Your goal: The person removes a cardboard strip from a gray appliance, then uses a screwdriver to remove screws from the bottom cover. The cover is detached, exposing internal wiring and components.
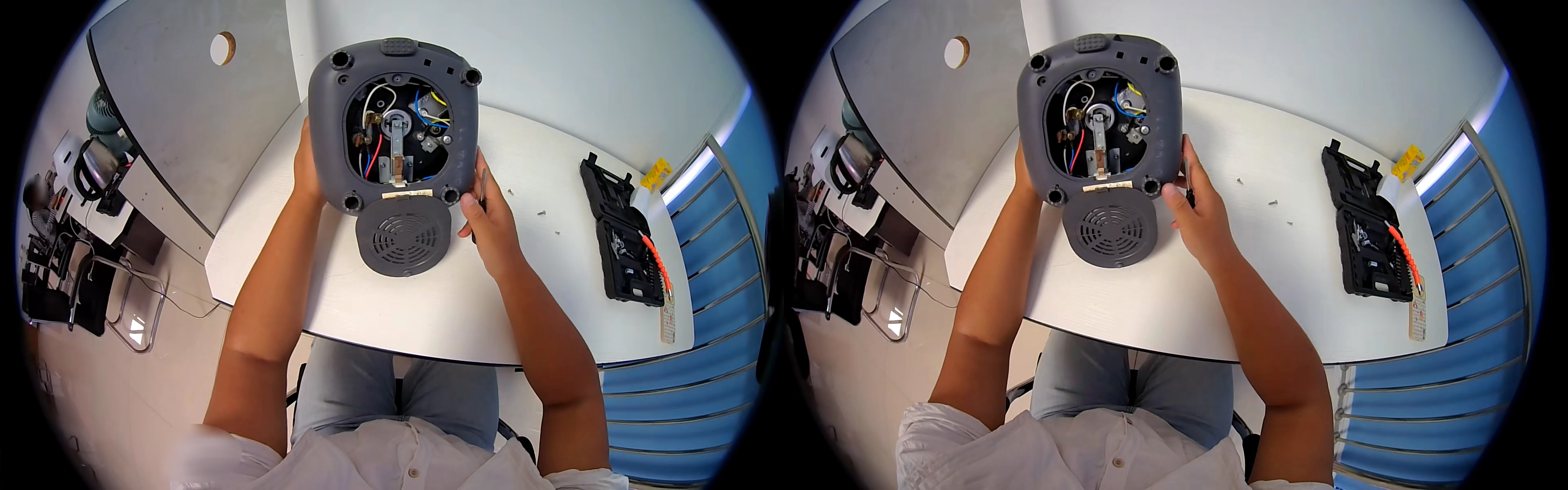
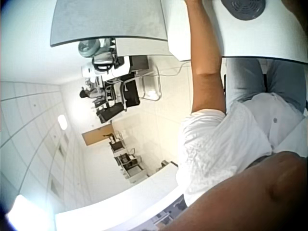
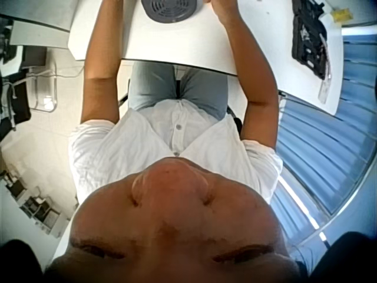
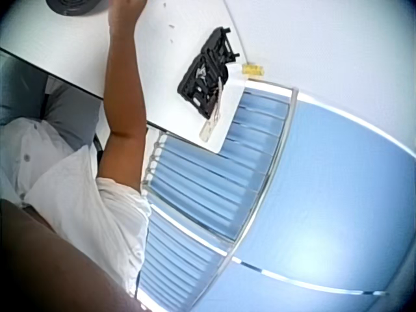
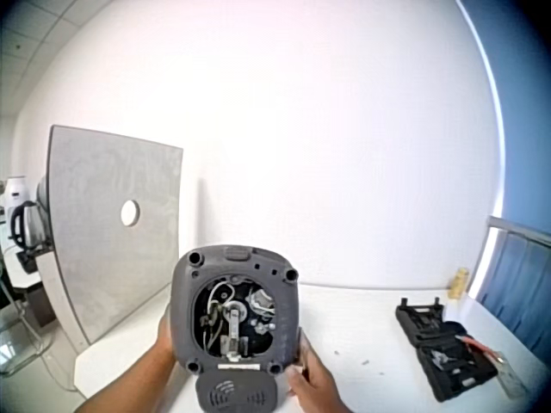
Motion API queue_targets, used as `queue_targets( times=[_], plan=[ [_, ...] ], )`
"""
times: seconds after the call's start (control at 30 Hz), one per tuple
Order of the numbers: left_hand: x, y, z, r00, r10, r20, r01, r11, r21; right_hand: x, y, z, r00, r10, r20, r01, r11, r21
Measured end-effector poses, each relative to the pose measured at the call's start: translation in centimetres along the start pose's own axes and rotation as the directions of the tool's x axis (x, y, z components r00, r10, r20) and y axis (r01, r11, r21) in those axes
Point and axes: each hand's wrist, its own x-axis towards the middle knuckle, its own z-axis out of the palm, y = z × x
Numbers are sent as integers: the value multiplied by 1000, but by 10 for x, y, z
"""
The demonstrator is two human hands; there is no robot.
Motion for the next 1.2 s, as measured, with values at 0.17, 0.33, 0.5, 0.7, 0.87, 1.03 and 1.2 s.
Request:
queue_targets(
  times=[0.17, 0.33, 0.5, 0.7, 0.87, 1.03, 1.2],
  plan=[
    [-3, 7, 3, 986, -163, 42, 163, 987, -7, -2, 5, 1, 1000, -22, -16, 22, 1000, -12],
    [6, -1, -10, 989, -148, 30, 143, 982, 123, -1, 10, 0, 999, 4, -37, -4, 1000, 0],
    [-1, 5, 1, 997, -61, 37, 60, 998, 15, -1, 9, 1, 999, 12, -51, -12, 1000, 8],
    [2, 12, 3, 988, -154, -3, 151, 978, -143, -6, 8, 10, 998, -42, -46, 38, 995, -92],
    [4, 12, 3, 990, -139, -9, 138, 988, -63, -6, 10, 13, 997, 20, -77, -21, 1000, -11],
    [8, 0, -1, 994, -104, -17, 101, 990, -102, -6, 13, 12, 993, 32, -116, -35, 999, -27],
    [6, -1, 1, 999, -27, 19, 28, 996, -79, -9, 10, 13, 990, 15, -138, -21, 999, -43]
  ],
)
